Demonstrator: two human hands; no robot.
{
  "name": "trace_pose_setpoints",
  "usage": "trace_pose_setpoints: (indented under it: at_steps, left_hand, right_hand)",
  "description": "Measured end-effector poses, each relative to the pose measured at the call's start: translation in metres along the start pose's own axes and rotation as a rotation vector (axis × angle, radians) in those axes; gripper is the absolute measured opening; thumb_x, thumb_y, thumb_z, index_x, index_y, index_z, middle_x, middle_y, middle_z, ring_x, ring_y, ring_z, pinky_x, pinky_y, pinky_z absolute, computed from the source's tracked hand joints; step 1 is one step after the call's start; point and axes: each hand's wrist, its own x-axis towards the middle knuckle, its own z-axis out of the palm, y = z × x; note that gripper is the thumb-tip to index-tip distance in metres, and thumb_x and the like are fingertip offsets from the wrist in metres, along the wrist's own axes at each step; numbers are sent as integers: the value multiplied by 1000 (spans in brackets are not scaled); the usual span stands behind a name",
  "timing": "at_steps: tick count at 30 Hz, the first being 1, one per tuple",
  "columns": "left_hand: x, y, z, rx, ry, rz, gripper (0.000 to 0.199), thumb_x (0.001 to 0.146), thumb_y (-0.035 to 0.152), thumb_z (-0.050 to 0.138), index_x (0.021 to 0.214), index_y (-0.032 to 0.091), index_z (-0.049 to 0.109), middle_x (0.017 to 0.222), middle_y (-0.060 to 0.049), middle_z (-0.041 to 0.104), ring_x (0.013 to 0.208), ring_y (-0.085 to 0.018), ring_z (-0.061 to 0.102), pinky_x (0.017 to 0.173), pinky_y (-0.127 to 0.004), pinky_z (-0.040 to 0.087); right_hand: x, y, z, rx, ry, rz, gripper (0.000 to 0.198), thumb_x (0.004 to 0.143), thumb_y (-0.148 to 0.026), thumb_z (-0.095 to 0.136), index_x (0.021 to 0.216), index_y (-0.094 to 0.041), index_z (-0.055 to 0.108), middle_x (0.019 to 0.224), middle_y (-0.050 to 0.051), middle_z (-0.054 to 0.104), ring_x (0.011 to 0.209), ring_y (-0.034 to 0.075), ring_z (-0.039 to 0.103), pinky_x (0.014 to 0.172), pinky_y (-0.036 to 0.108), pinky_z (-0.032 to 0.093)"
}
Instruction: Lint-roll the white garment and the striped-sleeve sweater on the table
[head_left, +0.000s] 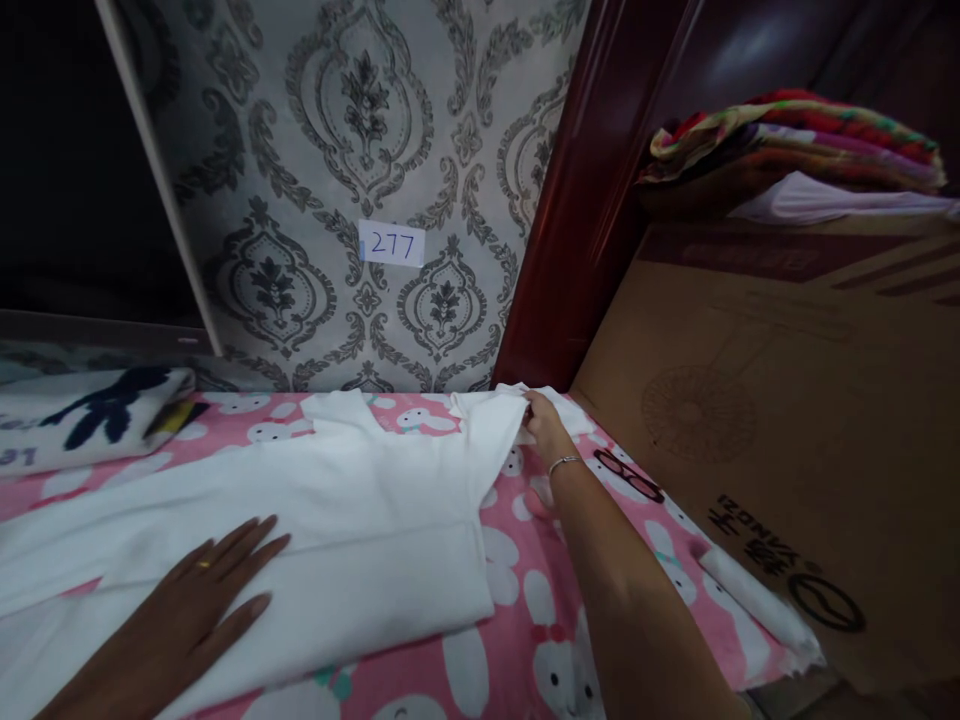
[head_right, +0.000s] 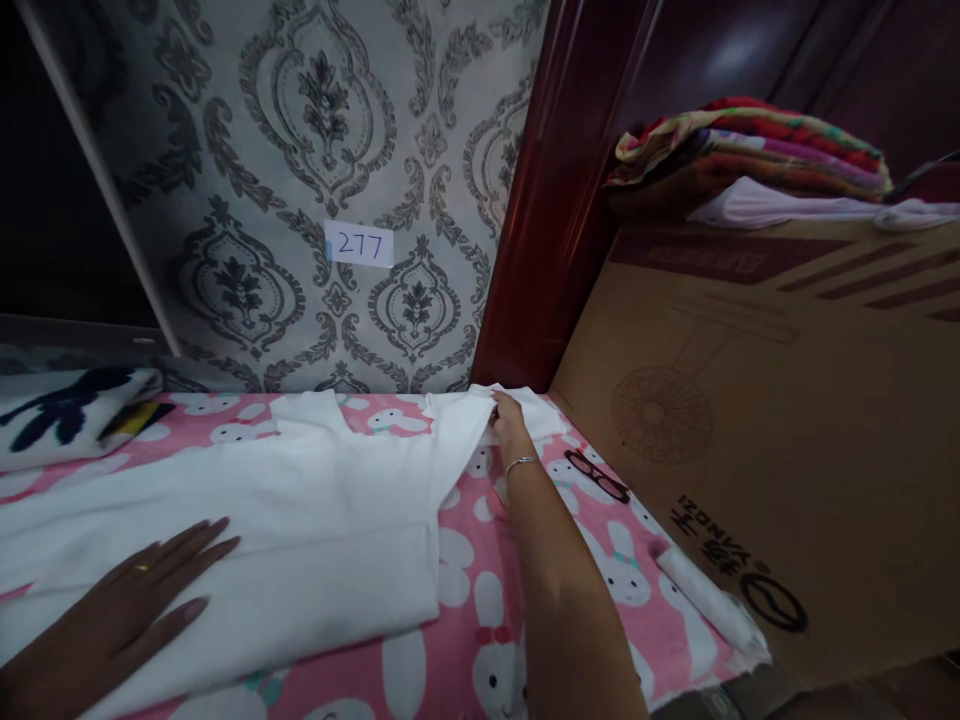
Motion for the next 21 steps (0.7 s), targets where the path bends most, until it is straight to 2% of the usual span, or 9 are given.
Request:
trace_pose_setpoints:
  at_steps: [3, 5, 9, 12, 15, 17, 18, 20, 21]
  left_hand:
    - [2, 2, -4, 10, -56, 12, 62, 88, 60, 48, 146, 40, 44, 153, 5, 43, 140, -27, 44, 114, -45, 40]
    - [2, 8, -6, 4, -70, 6, 61, 90, 60, 45, 148, 38, 43, 155, 4, 40, 142, -27, 41, 116, -46, 36]
    - [-1, 19, -5, -50, 13, -64, 58, 95, 58, 31, 144, 33, 50, 155, 0, 42, 144, -27, 38, 117, -47, 32]
    - [0, 19, -3, -144, 59, -121, 59, 94, 60, 31, 137, 32, 58, 150, -2, 49, 141, -29, 42, 117, -49, 31]
    - [21, 29, -12, -384, 93, -203, 61, 86, 68, 44, 131, 32, 63, 148, -2, 53, 139, -32, 45, 118, -48, 31]
    - [48, 52, -27, -673, 65, -249, 72, 76, 70, 61, 136, 32, 58, 149, -2, 52, 138, -34, 44, 116, -48, 34]
    - [65, 69, -37, -864, 12, -266, 79, 73, 68, 67, 141, 33, 52, 150, -4, 51, 137, -34, 46, 113, -48, 39]
    - [100, 109, -56, -1344, -71, -297, 87, 73, 63, 71, 148, 36, 39, 155, -9, 42, 130, -33, 54, 101, -47, 50]
    - [116, 130, -64, -1571, -83, -329, 85, 73, 63, 72, 147, 37, 40, 155, -10, 43, 124, -32, 59, 94, -46, 55]
  right_hand:
    - [-20, -14, -31, 110, 151, -6, 23, 92, -23, 59, 114, -17, 64, 91, -1, 68, 73, 12, 64, 67, 27, 56]
    - [-40, -18, -55, 166, 234, -31, 30, 84, -16, 58, 113, -19, 65, 76, -6, 65, 61, 9, 60, 59, 22, 51]
    - [-79, -15, -90, 238, 345, -46, 45, 72, -12, 55, 116, -18, 62, 68, -6, 61, 54, 9, 55, 51, 20, 47]
    - [-96, -18, -96, 265, 377, -59, 50, 69, -13, 51, 118, -15, 60, 70, -5, 60, 54, 10, 53, 49, 19, 44]
    - [-116, -32, -79, 270, 355, -109, 55, 68, -15, 52, 122, -18, 61, 75, -5, 61, 57, 9, 53, 51, 19, 45]
    - [-139, -44, -56, 202, 182, -240, 56, 68, -18, 56, 123, -21, 63, 78, -5, 62, 60, 9, 53, 54, 20, 46]
    - [-153, -48, -44, 133, 13, -330, 55, 69, -20, 58, 123, -22, 65, 80, -4, 64, 61, 9, 53, 57, 20, 47]
    - [-185, -51, -25, -54, -427, -500, 52, 74, -25, 63, 125, -23, 66, 86, -1, 68, 68, 11, 56, 63, 23, 50]
    - [-199, -50, -20, -151, -636, -550, 49, 76, -28, 64, 125, -24, 67, 91, 0, 70, 73, 13, 59, 66, 24, 51]
